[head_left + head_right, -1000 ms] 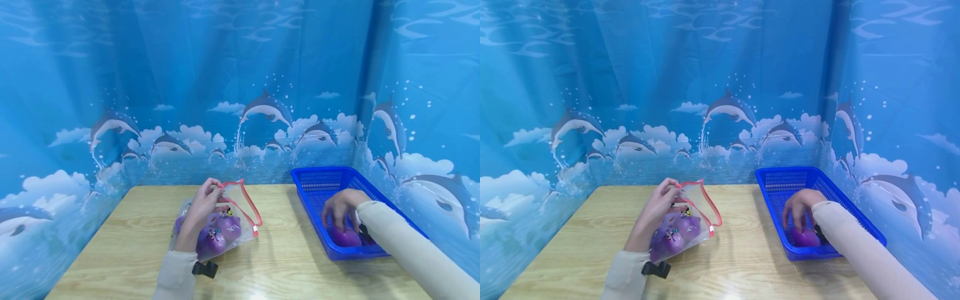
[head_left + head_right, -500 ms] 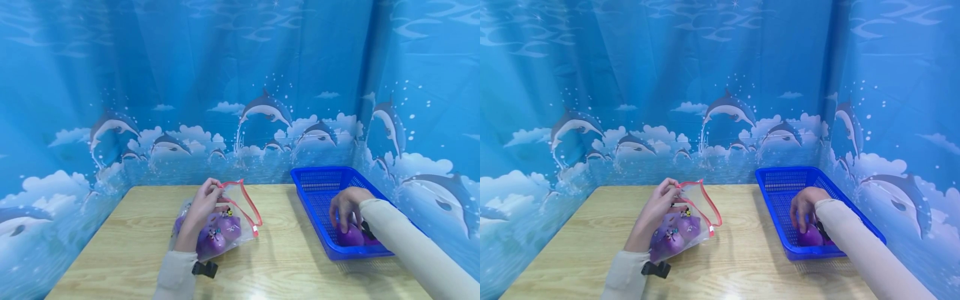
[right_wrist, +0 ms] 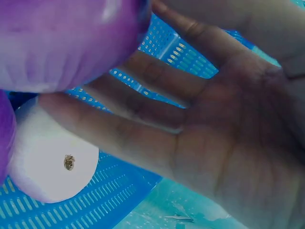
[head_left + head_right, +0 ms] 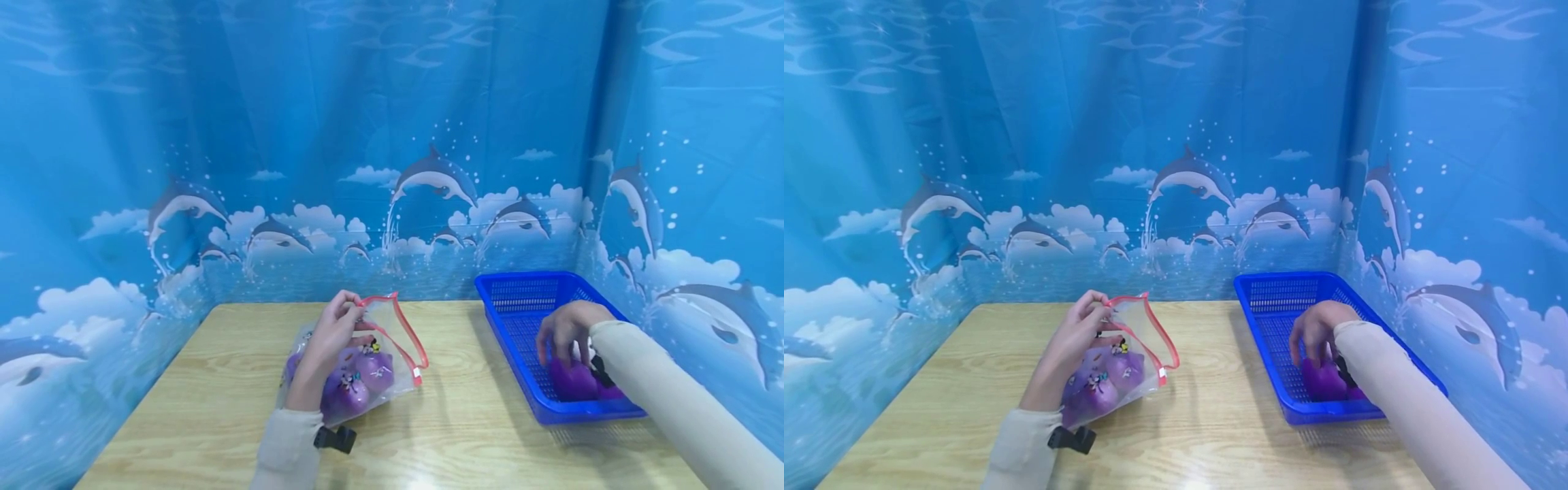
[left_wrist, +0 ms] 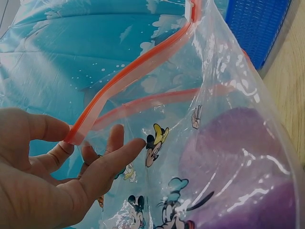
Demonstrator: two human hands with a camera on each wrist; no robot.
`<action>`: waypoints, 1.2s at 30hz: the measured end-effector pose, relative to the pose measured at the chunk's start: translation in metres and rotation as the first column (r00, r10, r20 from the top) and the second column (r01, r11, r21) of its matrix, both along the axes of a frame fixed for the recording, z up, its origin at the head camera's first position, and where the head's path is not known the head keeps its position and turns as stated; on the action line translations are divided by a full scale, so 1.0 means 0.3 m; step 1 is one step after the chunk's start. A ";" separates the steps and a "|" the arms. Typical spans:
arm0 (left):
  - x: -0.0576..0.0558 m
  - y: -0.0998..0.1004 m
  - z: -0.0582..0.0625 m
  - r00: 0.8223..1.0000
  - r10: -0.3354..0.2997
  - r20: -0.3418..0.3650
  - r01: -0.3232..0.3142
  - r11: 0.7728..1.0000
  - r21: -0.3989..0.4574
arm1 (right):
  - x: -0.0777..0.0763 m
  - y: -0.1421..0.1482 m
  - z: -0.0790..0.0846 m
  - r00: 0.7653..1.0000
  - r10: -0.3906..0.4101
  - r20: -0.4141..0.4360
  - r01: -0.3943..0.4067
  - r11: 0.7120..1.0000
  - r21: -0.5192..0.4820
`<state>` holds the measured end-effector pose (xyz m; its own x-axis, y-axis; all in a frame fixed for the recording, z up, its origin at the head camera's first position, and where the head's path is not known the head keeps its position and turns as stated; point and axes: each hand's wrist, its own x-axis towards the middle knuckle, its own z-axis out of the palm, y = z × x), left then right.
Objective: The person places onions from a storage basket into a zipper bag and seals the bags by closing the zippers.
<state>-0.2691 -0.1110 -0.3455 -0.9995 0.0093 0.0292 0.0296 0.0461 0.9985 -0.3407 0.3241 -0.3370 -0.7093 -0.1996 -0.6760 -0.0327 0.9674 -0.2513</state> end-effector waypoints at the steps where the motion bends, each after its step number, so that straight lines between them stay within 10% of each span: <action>1: 0.000 0.000 0.000 1.000 0.000 0.001 0.000 1.000 -0.001 | -0.002 0.001 0.000 1.000 -0.011 -0.007 0.011 1.000 -0.006; 19: -0.001 0.000 -0.001 1.000 0.007 0.010 -0.007 1.000 -0.010 | 0.021 0.012 -0.004 0.997 0.038 -0.074 -0.031 0.994 0.104; 36: 0.002 -0.001 0.005 1.000 0.016 -0.001 -0.016 1.000 -0.010 | -0.002 0.036 0.046 0.999 -0.006 0.043 0.015 0.975 -0.222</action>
<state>-0.2684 -0.1112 -0.3439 -0.9995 -0.0062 0.0304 0.0300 0.0569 0.9979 -0.3412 0.3351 -0.3230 -0.6845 -0.3408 -0.6444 -0.0079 0.8874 -0.4609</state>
